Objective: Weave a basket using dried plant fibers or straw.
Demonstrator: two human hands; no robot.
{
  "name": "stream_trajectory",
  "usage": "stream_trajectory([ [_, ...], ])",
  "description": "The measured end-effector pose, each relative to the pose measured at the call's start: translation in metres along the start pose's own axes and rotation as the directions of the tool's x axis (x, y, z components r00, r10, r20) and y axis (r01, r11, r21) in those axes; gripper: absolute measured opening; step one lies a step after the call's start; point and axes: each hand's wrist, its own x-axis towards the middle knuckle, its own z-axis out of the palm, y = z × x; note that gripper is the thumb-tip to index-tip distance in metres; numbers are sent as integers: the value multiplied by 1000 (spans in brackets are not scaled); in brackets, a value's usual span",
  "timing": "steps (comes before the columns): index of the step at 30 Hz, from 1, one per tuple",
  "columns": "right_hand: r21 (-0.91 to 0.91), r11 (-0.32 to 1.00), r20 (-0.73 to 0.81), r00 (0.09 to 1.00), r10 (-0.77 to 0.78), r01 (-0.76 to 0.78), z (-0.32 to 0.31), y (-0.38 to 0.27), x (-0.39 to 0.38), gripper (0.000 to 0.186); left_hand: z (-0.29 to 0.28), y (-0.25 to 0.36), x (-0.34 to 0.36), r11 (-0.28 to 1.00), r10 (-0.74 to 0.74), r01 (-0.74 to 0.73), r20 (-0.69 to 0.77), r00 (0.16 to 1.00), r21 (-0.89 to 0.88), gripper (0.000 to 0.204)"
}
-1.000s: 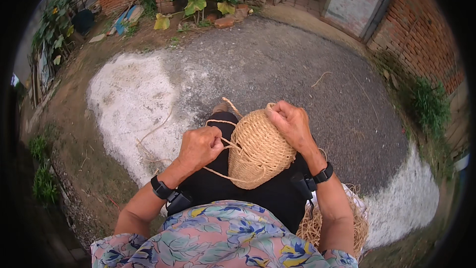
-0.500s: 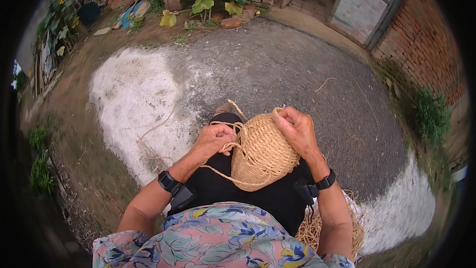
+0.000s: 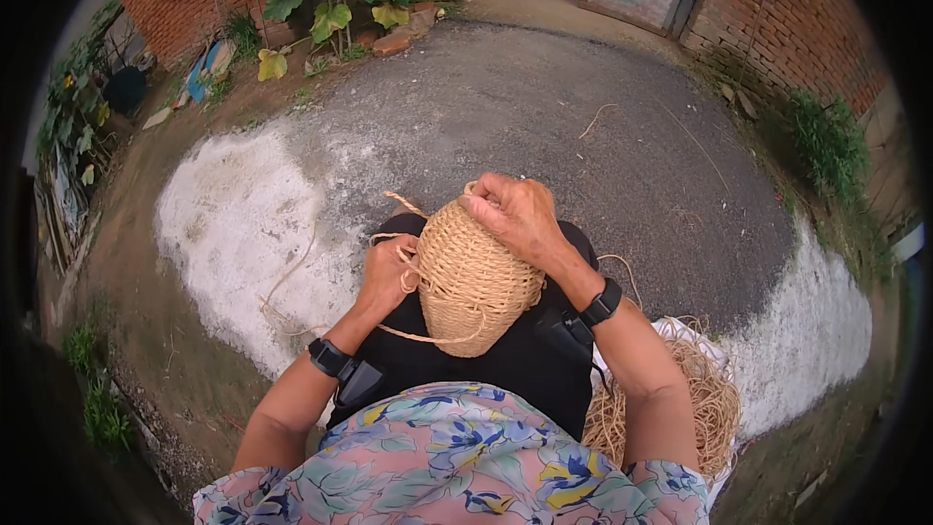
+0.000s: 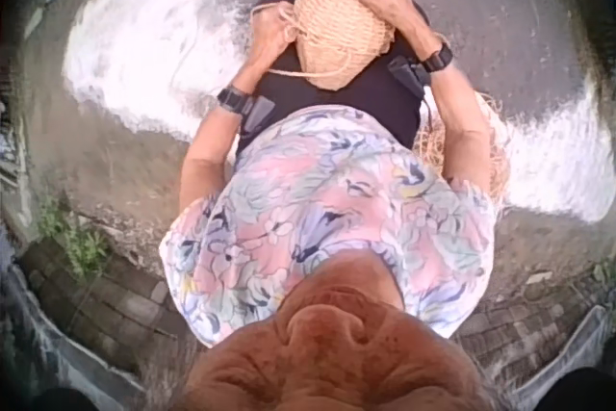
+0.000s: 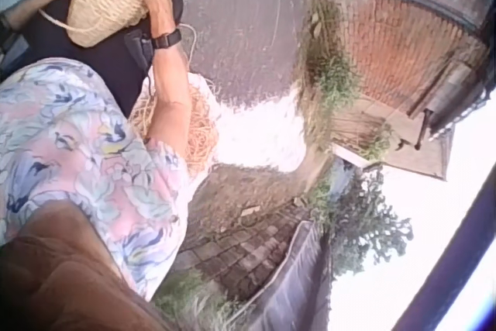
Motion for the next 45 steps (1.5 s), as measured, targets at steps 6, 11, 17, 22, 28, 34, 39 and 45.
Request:
stream_trajectory([
  [6,68,998,95,995,-21,14,-11,-2,0,32,-10,9,-3,980,164,-165,15,986,115,9],
  [11,-39,996,125,989,79,-74,-27,-3,-9,34,-18,58,-19,996,55,-62,107,993,64,13],
  [17,-61,997,26,998,52,-50,-11,3,-14,35,-34,61,-18,911,-40,223,466,884,-346,18],
  [22,-8,996,14,996,89,-89,-11,15,-13,35,-65,21,-19,968,115,-88,-99,988,237,16],
  [28,-65,996,16,998,58,-57,-6,17,-7,35,-56,37,-27,833,459,-337,-206,864,439,19],
  [34,-39,995,40,995,92,-91,-3,13,-6,34,-45,53,-25,732,604,-599,98,791,324,12],
  [39,-62,995,21,997,78,-76,-4,12,-6,34,-48,60,-18,928,274,-314,206,939,199,13],
  [45,-38,998,-2,999,40,-40,0,15,-5,34,-57,59,-9,999,9,-26,396,918,37,16],
])
